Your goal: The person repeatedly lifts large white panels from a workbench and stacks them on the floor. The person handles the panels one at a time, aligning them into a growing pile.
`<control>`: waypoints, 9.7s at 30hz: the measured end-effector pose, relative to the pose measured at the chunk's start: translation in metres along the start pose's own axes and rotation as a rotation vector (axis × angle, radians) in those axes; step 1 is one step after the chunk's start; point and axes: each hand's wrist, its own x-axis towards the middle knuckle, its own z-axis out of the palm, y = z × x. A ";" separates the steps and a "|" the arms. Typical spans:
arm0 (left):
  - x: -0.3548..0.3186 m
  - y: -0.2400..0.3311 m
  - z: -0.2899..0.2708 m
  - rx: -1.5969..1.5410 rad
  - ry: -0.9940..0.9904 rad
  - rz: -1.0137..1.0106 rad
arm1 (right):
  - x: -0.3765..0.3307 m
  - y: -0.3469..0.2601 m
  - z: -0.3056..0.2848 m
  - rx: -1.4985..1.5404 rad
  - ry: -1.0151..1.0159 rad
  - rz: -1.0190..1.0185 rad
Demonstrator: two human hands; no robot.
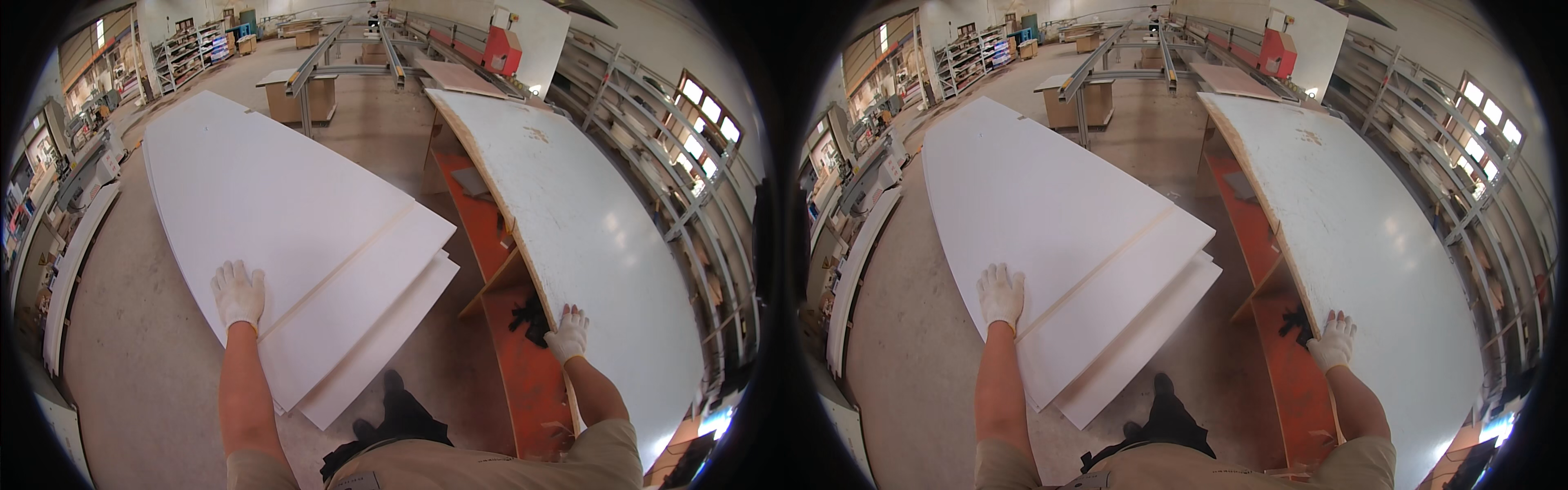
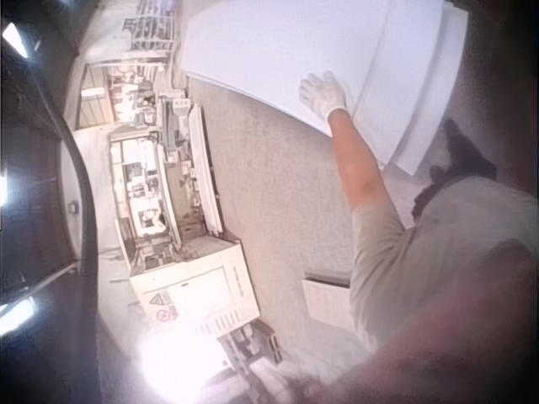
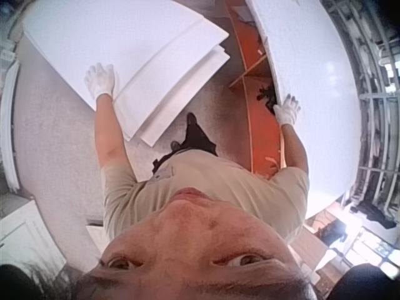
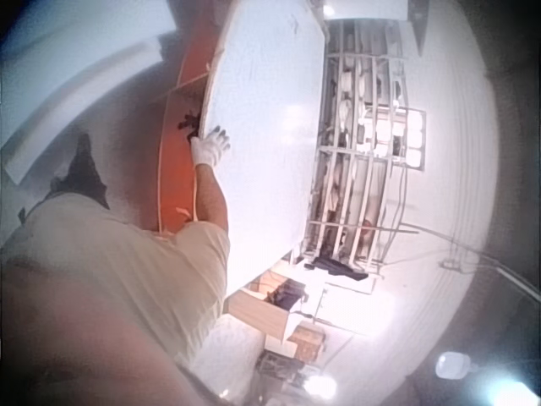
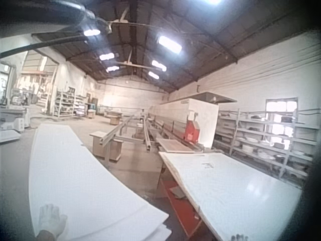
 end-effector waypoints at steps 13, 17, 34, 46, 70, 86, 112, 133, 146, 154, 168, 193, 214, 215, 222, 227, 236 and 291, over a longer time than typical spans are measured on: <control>-0.001 -0.002 0.004 -0.005 0.063 0.021 | 0.001 0.001 0.003 0.012 0.015 -0.009; -0.001 -0.003 0.007 0.008 0.087 0.031 | 0.000 0.001 0.003 0.007 0.019 -0.002; 0.001 -0.005 0.011 0.001 0.088 0.028 | -0.002 -0.002 -0.003 -0.003 -0.009 0.003; 0.002 -0.007 0.015 0.009 0.104 0.036 | -0.001 -0.002 -0.002 -0.012 -0.011 0.015; 0.000 -0.003 0.008 -0.003 0.094 0.031 | -0.002 -0.004 -0.005 -0.014 -0.032 0.016; 0.001 -0.003 0.007 -0.004 0.052 0.018 | -0.001 -0.004 -0.005 -0.037 -0.039 0.020; 0.003 -0.007 0.013 0.002 0.074 0.033 | 0.000 -0.002 0.000 0.008 -0.015 0.014; 0.002 -0.004 0.007 -0.023 0.027 0.010 | -0.001 -0.004 -0.004 -0.027 -0.030 0.015; 0.001 -0.003 0.006 -0.012 0.025 0.001 | 0.001 -0.003 -0.001 -0.014 -0.021 0.009; 0.001 -0.004 0.007 -0.013 0.020 0.004 | -0.002 -0.004 -0.005 -0.001 -0.020 0.009; 0.001 -0.004 0.008 0.000 0.032 -0.002 | 0.000 -0.003 0.000 -0.019 -0.016 0.014; 0.002 -0.005 0.009 -0.009 0.036 0.011 | 0.000 -0.002 -0.001 0.023 -0.016 0.009; 0.001 -0.005 0.009 -0.016 0.030 0.011 | 0.000 -0.003 -0.001 0.008 -0.015 0.010; 0.001 -0.006 0.009 -0.017 0.019 0.007 | 0.000 -0.003 0.000 -0.016 -0.026 0.025; 0.012 -0.017 0.016 0.102 -0.004 0.027 | 0.004 0.000 0.008 -0.040 0.035 -0.018; 0.017 -0.028 0.024 0.054 -0.052 0.027 | 0.004 0.002 0.010 -0.062 0.027 -0.006; 0.022 -0.036 0.030 0.035 -0.022 0.052 | 0.002 -0.002 0.007 -0.085 0.016 0.006; 0.003 -0.013 0.011 0.026 0.051 0.006 | -0.003 -0.005 -0.007 -0.001 -0.057 0.038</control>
